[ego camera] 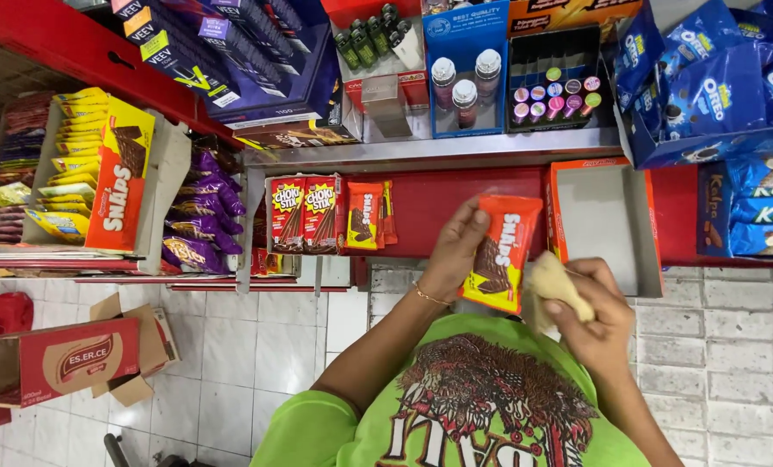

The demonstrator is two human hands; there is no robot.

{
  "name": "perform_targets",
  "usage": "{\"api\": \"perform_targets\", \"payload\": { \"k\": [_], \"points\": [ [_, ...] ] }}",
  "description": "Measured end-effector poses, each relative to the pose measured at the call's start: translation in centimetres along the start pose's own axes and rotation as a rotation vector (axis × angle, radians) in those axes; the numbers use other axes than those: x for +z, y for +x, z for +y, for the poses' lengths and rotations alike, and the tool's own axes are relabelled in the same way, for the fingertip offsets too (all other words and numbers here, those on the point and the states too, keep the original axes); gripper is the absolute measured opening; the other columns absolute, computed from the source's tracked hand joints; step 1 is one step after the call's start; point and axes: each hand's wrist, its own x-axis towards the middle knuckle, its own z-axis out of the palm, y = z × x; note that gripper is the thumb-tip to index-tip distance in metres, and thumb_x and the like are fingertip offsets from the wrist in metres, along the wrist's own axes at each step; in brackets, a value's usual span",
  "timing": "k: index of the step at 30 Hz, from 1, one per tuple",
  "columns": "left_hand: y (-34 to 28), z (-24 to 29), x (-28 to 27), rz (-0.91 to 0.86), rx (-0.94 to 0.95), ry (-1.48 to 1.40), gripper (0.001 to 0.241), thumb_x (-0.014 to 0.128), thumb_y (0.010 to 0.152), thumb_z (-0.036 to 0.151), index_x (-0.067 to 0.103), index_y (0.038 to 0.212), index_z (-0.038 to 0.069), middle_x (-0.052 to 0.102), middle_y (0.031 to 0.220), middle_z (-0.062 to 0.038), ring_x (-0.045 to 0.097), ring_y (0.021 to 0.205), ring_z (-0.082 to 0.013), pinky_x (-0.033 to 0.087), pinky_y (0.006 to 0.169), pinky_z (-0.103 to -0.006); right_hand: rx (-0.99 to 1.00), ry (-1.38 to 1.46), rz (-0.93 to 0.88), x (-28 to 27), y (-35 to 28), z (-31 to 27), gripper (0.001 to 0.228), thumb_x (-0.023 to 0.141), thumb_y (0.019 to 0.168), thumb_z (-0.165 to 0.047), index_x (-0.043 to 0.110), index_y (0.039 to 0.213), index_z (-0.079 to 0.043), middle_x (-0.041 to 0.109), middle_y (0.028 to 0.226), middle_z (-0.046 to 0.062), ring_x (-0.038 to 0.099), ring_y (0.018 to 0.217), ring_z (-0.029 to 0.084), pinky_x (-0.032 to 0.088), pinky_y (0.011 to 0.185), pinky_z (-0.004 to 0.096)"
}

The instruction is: The person wipes down snack packages and a plastic display box using a yellow cloth by hand, then places the items into the box.

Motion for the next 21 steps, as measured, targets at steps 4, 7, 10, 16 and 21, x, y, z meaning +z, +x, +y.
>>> {"api": "perform_targets", "payload": {
  "k": [4, 7, 10, 16, 21],
  "points": [
    [-1.5, 0.3, 1.7, -0.171, -0.063, 0.019, 0.059, 0.062, 0.108, 0.032, 0.042, 0.161, 0.014, 0.069, 0.127, -0.012, 0.068, 0.111, -0.0164, 0.057, 0.096, -0.0346, -0.03, 0.035, 0.019, 0.4, 0.8, 1.6, 0.031, 0.083, 0.078, -0.005, 0.077, 0.108, -0.002, 0.062, 0.1, 0.019, 0.059, 0.089, 0.028, 0.048, 0.079, 0.043],
    [-1.8, 0.9, 2.6, -0.225, -0.13, -0.066, 0.056, 0.06, 0.11, 0.025, 0.042, 0.162, 0.013, 0.068, 0.13, -0.015, 0.067, 0.114, -0.0183, 0.059, 0.095, -0.0352, -0.116, -0.074, 0.069, -0.7, 2.2, 2.6, 0.022, 0.081, 0.083, -0.005, 0.074, 0.102, 0.002, 0.06, 0.101, 0.022, 0.059, 0.096, 0.037, 0.045, 0.088, 0.048],
    [-2.6, 1.8, 3.8, -0.253, -0.191, -0.124, 0.069, 0.064, 0.107, 0.029, 0.032, 0.167, 0.017, 0.061, 0.141, -0.019, 0.065, 0.119, -0.0234, 0.058, 0.097, -0.0426, -0.094, -0.022, 0.113, 0.1, 3.3, 0.3, 0.023, 0.078, 0.09, -0.01, 0.071, 0.107, 0.003, 0.06, 0.102, 0.02, 0.058, 0.096, 0.031, 0.045, 0.09, 0.042],
    [-3.5, 3.3, 6.4, -0.119, -0.465, -0.249, 0.071, 0.05, 0.099, 0.078, 0.07, 0.11, 0.011, 0.068, 0.071, -0.003, 0.068, 0.06, -0.0101, 0.057, 0.056, -0.021, 0.044, 0.073, 0.094, 3.8, 3.4, -0.3, 0.022, 0.073, 0.092, -0.001, 0.07, 0.113, 0.002, 0.065, 0.1, 0.019, 0.06, 0.094, 0.028, 0.044, 0.086, 0.045],
    [-2.5, 6.3, 7.2, 0.029, -0.274, -0.227, 0.07, 0.055, 0.097, 0.075, 0.071, 0.109, 0.008, 0.073, 0.084, -0.007, 0.073, 0.074, -0.0151, 0.061, 0.068, -0.0266, 0.075, -0.11, -0.065, 4.4, 3.2, -2.2, 0.023, 0.073, 0.092, -0.006, 0.073, 0.114, 0.0, 0.065, 0.093, 0.018, 0.062, 0.083, 0.031, 0.048, 0.076, 0.044]
  ]
}}
